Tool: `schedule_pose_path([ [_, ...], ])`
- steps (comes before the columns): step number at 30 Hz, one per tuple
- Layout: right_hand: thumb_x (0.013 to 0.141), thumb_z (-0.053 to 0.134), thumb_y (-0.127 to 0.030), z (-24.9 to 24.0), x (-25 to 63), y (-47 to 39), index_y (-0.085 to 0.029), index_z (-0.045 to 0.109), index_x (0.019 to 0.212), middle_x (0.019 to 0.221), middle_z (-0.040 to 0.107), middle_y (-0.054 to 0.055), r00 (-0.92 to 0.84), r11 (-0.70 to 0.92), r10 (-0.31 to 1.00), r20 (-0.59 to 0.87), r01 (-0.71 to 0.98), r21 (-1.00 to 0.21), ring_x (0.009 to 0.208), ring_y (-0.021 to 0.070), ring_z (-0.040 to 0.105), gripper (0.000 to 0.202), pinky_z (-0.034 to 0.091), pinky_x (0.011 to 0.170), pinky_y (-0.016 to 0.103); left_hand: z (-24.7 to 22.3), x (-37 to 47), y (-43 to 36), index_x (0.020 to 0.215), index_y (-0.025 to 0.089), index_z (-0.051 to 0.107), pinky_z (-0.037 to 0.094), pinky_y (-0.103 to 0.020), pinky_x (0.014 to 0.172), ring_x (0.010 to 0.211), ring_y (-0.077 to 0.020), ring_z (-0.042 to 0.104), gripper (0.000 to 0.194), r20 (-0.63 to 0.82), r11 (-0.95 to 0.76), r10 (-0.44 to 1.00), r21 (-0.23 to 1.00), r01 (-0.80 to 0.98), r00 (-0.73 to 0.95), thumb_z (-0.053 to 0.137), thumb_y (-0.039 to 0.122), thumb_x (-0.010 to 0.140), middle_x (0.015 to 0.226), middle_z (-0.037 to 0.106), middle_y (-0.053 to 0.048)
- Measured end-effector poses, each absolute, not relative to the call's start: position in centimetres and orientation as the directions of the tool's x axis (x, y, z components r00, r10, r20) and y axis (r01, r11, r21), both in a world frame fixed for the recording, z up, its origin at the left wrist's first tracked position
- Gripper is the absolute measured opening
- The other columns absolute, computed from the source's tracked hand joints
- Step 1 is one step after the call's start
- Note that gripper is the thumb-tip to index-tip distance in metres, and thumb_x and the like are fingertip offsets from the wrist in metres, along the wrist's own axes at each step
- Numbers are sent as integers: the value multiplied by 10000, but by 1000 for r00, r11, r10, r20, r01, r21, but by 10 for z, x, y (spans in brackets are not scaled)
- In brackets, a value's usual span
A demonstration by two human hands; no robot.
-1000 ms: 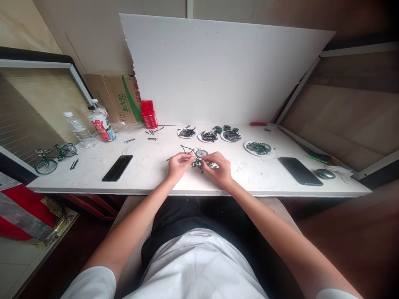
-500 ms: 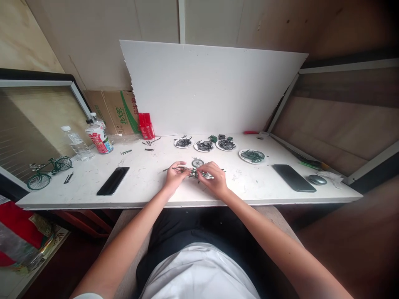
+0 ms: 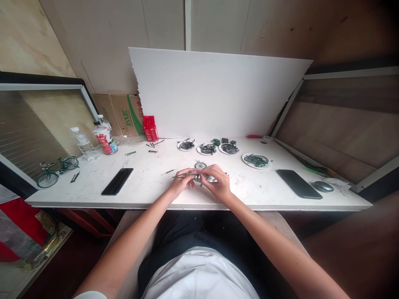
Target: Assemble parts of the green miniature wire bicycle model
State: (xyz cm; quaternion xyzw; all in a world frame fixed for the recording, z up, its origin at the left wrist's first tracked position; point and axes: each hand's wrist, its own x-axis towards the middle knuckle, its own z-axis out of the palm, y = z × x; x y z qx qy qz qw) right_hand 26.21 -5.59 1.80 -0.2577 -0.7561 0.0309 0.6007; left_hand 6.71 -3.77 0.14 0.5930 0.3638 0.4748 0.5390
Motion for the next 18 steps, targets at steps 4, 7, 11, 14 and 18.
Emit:
schedule_pose_path([
  [4, 999, 721, -247, 20, 261, -58, -282, 795, 1045, 900, 807, 62, -120, 859, 451, 884, 326, -394, 816, 245, 731, 94, 594, 787, 447, 1, 67, -38, 1081, 153, 783, 283, -280, 519, 514, -149, 590, 409, 147, -134, 919, 989, -62, 365, 706, 499, 878, 660, 710, -51],
  [7, 1004, 730, -290, 21, 261, -59, -273, 799, 1014, 878, 799, 58, -99, 822, 524, 846, 319, -472, 828, 242, 730, 72, 602, 801, 435, 1, 67, -37, 926, 151, 749, 288, -277, 522, 499, -131, 536, 415, 155, -142, 897, 988, -61, 415, 687, 559, 885, 593, 653, -34],
  [11, 1002, 742, -318, 16, 263, -57, -260, 813, 1016, 944, 807, 63, -90, 781, 592, 801, 307, -544, 873, 231, 738, 93, 607, 788, 396, 0, 69, -36, 808, 160, 692, 332, -272, 535, 512, -107, 513, 408, 179, -157, 921, 984, -89, 347, 710, 566, 844, 656, 646, -19],
  [14, 995, 752, -329, 9, 263, -52, -252, 819, 1028, 968, 804, 65, -81, 755, 631, 772, 296, -586, 856, 219, 732, 106, 601, 772, 375, -4, 71, -35, 773, 159, 671, 327, -264, 533, 515, -85, 466, 380, 188, -164, 945, 980, -110, 266, 715, 532, 828, 708, 646, -17],
  [18, 1007, 739, -361, 4, 265, -48, -246, 815, 1053, 986, 800, 69, -85, 726, 671, 736, 274, -631, 824, 205, 726, 145, 600, 775, 363, -10, 72, -32, 728, 167, 644, 324, -261, 531, 532, -87, 442, 388, 214, -202, 956, 976, -78, 199, 700, 529, 855, 699, 617, -10],
])
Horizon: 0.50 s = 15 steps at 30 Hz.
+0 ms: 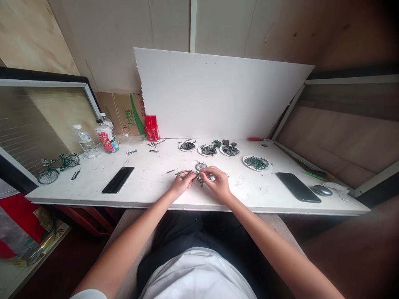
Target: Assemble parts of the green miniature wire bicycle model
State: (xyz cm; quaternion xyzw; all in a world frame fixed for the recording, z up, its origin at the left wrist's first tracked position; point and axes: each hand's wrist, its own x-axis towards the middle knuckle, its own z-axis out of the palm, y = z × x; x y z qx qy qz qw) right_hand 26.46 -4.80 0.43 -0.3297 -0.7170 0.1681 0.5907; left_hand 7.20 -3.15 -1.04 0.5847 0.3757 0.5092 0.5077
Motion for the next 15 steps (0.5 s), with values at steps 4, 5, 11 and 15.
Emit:
schedule_pose_path([
  [4, 1061, 662, -422, 15, 271, -46, -245, 801, 1148, 1095, 802, 94, -66, 692, 709, 702, 255, -675, 945, 224, 758, 242, 611, 835, 370, -17, 72, -27, 775, 164, 676, 333, -259, 530, 555, -92, 456, 387, 194, -190, 972, 981, -44, 135, 685, 534, 888, 749, 632, -17],
  [5, 1071, 643, -442, 19, 273, -45, -243, 794, 1182, 1102, 804, 98, -42, 679, 722, 690, 231, -697, 971, 231, 767, 273, 616, 847, 373, -18, 72, -27, 778, 163, 683, 338, -258, 532, 555, -91, 456, 389, 184, -181, 975, 983, -34, 125, 682, 535, 890, 752, 634, -19],
  [11, 986, 760, -524, 33, 288, -37, -261, 803, 1259, 1125, 829, 93, 0, 638, 765, 644, 130, -759, 1017, 264, 785, 381, 629, 941, 423, -20, 72, -24, 764, 164, 702, 343, -257, 520, 551, -94, 455, 372, 191, -193, 974, 981, 3, 118, 677, 514, 887, 753, 645, -26],
  [15, 943, 810, -521, 24, 287, -33, -270, 862, 1105, 1096, 836, 94, -128, 629, 778, 615, 160, -761, 1007, 284, 782, 304, 622, 910, 427, -22, 71, -21, 785, 172, 721, 341, -264, 512, 548, -104, 454, 338, 204, -210, 972, 977, 41, 115, 672, 490, 886, 755, 657, -28],
])
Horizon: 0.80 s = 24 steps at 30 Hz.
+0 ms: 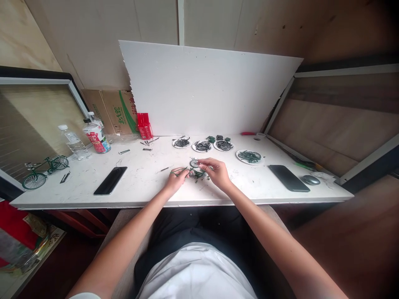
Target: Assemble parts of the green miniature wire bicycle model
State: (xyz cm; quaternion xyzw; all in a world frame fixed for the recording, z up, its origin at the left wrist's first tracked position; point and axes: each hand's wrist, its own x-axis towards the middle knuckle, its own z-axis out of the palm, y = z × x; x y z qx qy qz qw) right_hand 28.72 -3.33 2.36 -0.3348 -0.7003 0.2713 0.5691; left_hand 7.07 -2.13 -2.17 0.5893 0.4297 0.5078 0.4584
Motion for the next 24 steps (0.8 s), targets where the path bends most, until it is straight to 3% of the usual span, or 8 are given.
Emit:
schedule_pose_path([
  [4, 959, 785, -532, 11, 283, -31, -283, 877, 1053, 1073, 829, 101, -175, 663, 749, 639, 186, -725, 1013, 287, 772, 283, 616, 895, 430, -24, 69, -19, 821, 178, 749, 423, -275, 579, 632, -149, 570, 283, 260, -274, 958, 954, 118, 122, 678, 445, 884, 786, 716, -50],
  [8, 876, 868, -527, 3, 281, -28, -259, 877, 1019, 1025, 829, 102, -160, 610, 792, 590, 153, -777, 951, 285, 776, 303, 625, 857, 420, -26, 69, -20, 838, 175, 768, 508, -294, 712, 768, -199, 676, 254, 313, -333, 941, 924, 186, 128, 679, 407, 889, 785, 743, -55],
  [13, 766, 946, -525, -1, 279, -26, -228, 853, 948, 988, 831, 95, -136, 485, 869, 475, 42, -874, 921, 293, 792, 361, 645, 861, 423, -23, 70, -24, 869, 171, 772, 516, -299, 738, 790, -202, 691, 252, 319, -343, 937, 919, 194, 145, 673, 401, 900, 821, 767, -59],
  [24, 724, 964, -546, -1, 278, -27, -215, 831, 889, 948, 838, 94, -195, 432, 878, 437, -66, -899, 849, 259, 790, 393, 665, 816, 402, -25, 70, -25, 958, 170, 800, 579, -343, 890, 959, -246, 754, 191, 401, -433, 899, 876, 213, 177, 710, 328, 900, 994, 817, -102],
])
